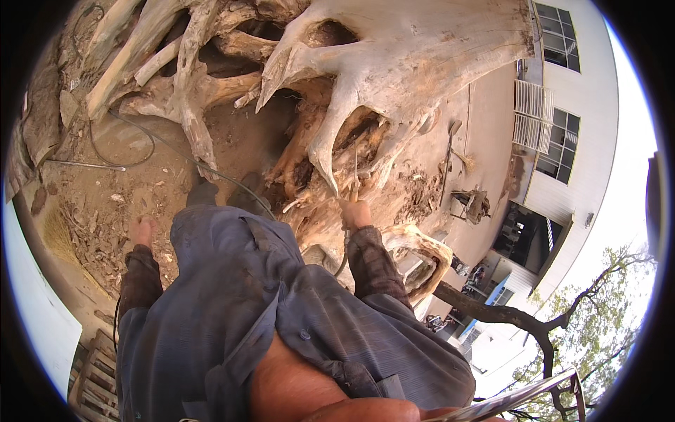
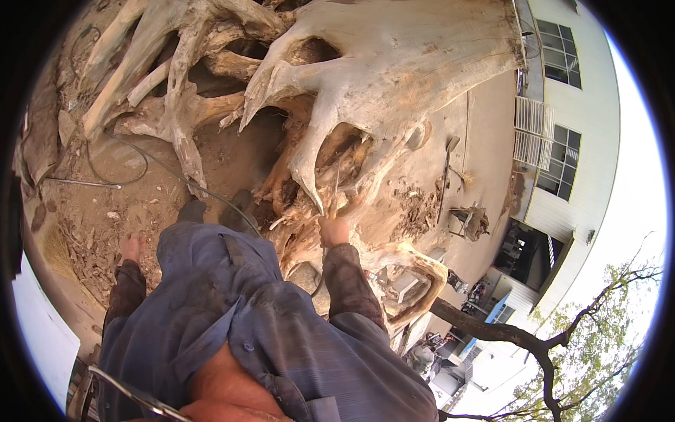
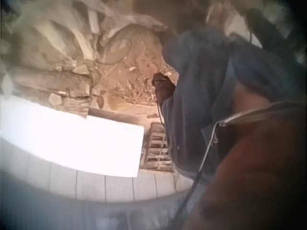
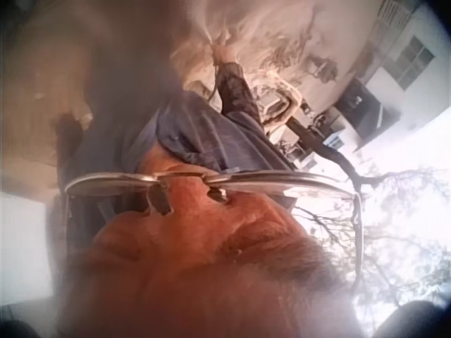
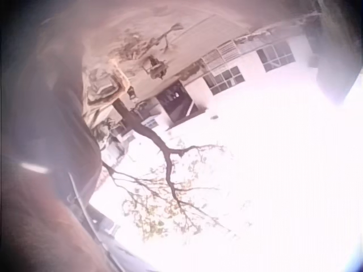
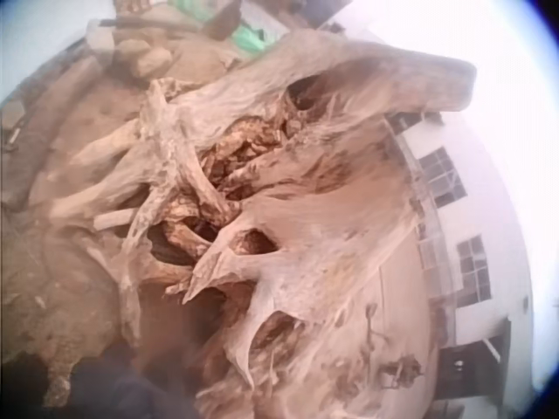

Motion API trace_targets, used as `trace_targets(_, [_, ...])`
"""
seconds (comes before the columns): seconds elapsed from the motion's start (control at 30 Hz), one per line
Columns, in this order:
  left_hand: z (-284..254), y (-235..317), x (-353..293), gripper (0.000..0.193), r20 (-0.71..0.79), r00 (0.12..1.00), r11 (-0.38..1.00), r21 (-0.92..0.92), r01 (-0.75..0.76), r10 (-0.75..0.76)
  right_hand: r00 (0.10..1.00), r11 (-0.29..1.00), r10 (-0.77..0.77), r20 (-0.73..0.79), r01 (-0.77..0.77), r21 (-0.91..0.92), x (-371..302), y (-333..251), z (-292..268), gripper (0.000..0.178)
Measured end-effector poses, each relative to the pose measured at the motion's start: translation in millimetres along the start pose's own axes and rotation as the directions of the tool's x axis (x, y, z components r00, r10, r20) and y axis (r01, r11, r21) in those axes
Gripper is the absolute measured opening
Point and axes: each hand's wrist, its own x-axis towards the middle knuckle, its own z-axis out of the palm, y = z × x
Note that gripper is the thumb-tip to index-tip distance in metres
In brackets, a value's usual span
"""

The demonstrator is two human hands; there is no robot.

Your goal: The person uses a curved carving tool to scrape and shape a large piece of driftwood. They repeatedly remove wood shavings and debris from the surface and crevices of the wood.

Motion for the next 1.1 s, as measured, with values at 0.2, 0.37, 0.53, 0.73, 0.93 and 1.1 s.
trace_targets(0.2, [12.5, 60.6, -52.9, 0.024, 0.029, 0.999, 0.998, -0.041, 0.042, -0.041, 1.000, 0.994, 0.006, -0.013, -0.008, -0.111, 34.2, 4.2, -3.9, 0.042])
trace_targets(0.37, [8.1, -26.9, 15.8, 0.023, -0.022, 0.964, 0.958, -0.105, -0.266, 0.265, 0.999, 0.988, -0.039, 0.011, 0.040, -0.152, 55.7, 13.4, 4.3, 0.039])
trace_targets(0.53, [-0.7, -42.9, 29.5, 0.019, 0.073, 0.964, 0.966, 0.030, -0.258, 0.255, 0.998, 0.970, -0.063, 0.007, 0.063, -0.233, 58.2, 10.9, 4.3, 0.043])
trace_targets(0.73, [6.2, 10.9, -16.1, 0.019, -0.029, 0.999, 0.998, 0.056, -0.031, 0.033, 0.963, 0.936, -0.263, 0.063, 0.270, -0.224, 91.1, 9.7, -4.4, 0.029])
trace_targets(0.93, [4.4, -5.4, -14.1, 0.025, -0.046, 0.997, 0.998, 0.003, -0.056, 0.056, 0.999, 0.987, -0.016, 0.041, 0.022, -0.162, 55.8, -28.3, -7.7, 0.026])
trace_targets(1.1, [9.6, 18.0, -41.6, 0.029, 0.000, 1.000, 1.000, 0.004, 0.020, -0.020, 0.957, 0.917, -0.242, 0.159, 0.279, -0.285, 101.2, 39.4, -9.4, 0.025])
